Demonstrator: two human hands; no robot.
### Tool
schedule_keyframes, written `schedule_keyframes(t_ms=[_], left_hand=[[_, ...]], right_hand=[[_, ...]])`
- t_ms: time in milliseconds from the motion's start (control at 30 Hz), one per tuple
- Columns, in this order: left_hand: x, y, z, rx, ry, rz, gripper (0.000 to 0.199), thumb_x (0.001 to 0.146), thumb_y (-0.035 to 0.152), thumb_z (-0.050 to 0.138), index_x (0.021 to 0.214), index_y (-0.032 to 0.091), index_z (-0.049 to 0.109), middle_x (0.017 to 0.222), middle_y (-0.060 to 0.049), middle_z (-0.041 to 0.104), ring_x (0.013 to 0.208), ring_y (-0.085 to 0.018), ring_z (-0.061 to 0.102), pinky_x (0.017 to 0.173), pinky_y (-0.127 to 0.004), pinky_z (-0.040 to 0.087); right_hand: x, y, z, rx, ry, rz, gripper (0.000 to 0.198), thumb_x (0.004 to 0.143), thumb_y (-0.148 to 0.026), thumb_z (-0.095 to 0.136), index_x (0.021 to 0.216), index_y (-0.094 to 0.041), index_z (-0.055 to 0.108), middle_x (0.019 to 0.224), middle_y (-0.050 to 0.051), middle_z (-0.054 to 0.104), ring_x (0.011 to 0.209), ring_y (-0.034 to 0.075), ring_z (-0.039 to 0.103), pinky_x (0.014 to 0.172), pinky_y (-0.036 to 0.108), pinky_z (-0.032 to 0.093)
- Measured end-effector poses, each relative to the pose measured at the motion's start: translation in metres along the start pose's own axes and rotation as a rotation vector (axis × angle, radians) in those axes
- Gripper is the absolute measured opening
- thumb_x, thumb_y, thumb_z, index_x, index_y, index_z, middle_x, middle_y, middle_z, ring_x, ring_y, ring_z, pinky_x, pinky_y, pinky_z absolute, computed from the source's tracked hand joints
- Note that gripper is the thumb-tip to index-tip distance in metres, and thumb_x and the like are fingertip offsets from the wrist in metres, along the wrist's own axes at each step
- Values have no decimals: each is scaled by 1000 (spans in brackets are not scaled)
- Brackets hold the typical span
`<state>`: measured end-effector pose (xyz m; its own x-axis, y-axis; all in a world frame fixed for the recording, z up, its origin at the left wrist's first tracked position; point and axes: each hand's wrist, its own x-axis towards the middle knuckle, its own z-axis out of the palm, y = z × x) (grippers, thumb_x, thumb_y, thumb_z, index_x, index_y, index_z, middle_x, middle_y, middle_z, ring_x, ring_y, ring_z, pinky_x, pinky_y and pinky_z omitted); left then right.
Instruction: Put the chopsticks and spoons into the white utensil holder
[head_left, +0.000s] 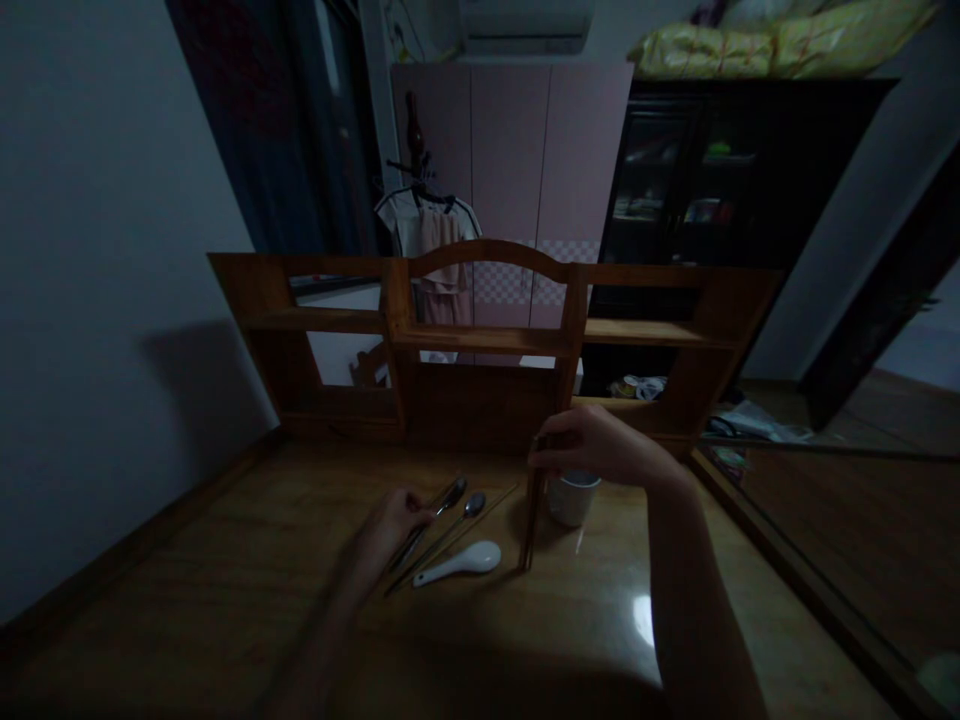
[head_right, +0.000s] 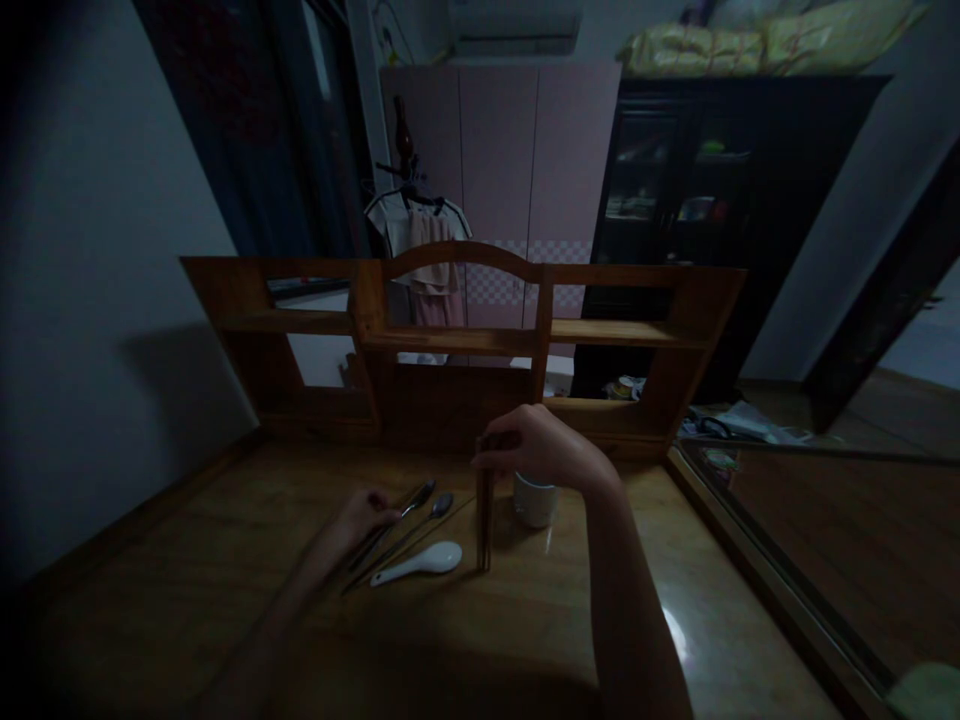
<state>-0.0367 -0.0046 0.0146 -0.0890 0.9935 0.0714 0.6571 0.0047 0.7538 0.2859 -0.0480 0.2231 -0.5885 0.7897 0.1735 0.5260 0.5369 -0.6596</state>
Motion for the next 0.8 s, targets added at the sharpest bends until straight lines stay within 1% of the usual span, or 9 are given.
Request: schedule_keyframes(t_ms=[67,133,233,267,333,400,467,567,800], left_hand=[[-6,20,-11,-9,139,69,20,69,36,68,75,17,63,75,-3,67,73,-21,63,65,-28,45],[-22,52,-25,-71,273,165,17,74,36,66,76,19,64,79,-3,69,76,-20,65,70,-28,48],[-55,110,-36,-300,455,257,23,77,40,67,90,22,66,90,-2,72,84,-19,67,78,-28,51],[-66,127,-34,-397,460,270,23,77,40,67,92,22,66,91,-2,73,85,-18,68,78,-27,52],[-84,150,-21,-564,340,280,21,79,38,66,90,21,65,89,-2,73,84,-18,69,76,-26,54],[-92,160,0,-653,230,290,20,81,37,65,91,20,66,91,-4,73,84,-19,69,78,-27,54],[-92,159,24,-658,152,281,20,79,35,67,91,19,67,90,-5,74,79,-19,70,73,-26,55],[-87,151,51,-661,95,282,20,80,33,65,94,19,68,93,-5,74,84,-20,69,75,-27,54],[-80,143,69,-670,-46,290,17,77,28,66,90,18,71,91,-4,74,86,-23,69,76,-29,54]], right_hand=[[0,0,0,9,-1,6,26,81,-41,68,80,-16,70,67,2,69,62,13,62,52,20,43],[0,1,1,19,-5,15,25,81,-41,68,81,-16,70,68,2,70,63,13,63,53,20,44],[0,1,1,35,-5,26,27,81,-42,67,83,-16,71,70,2,70,65,15,65,54,21,44],[1,1,2,41,-4,28,27,81,-43,67,83,-16,71,70,2,71,66,15,65,55,21,45],[0,1,2,48,-7,27,27,81,-42,67,82,-16,70,70,2,70,66,15,65,55,21,45],[0,-1,1,47,-10,24,26,81,-42,67,81,-16,70,70,2,70,65,15,65,56,21,46],[-1,-3,0,33,-8,22,26,80,-41,68,82,-15,70,70,3,70,65,15,64,55,22,46],[-2,-3,-1,7,-9,14,26,80,-41,69,80,-15,70,69,3,70,64,15,64,54,22,45],[-1,2,-2,-5,13,10,25,79,-41,69,78,-16,69,68,2,70,64,14,64,54,21,45]])
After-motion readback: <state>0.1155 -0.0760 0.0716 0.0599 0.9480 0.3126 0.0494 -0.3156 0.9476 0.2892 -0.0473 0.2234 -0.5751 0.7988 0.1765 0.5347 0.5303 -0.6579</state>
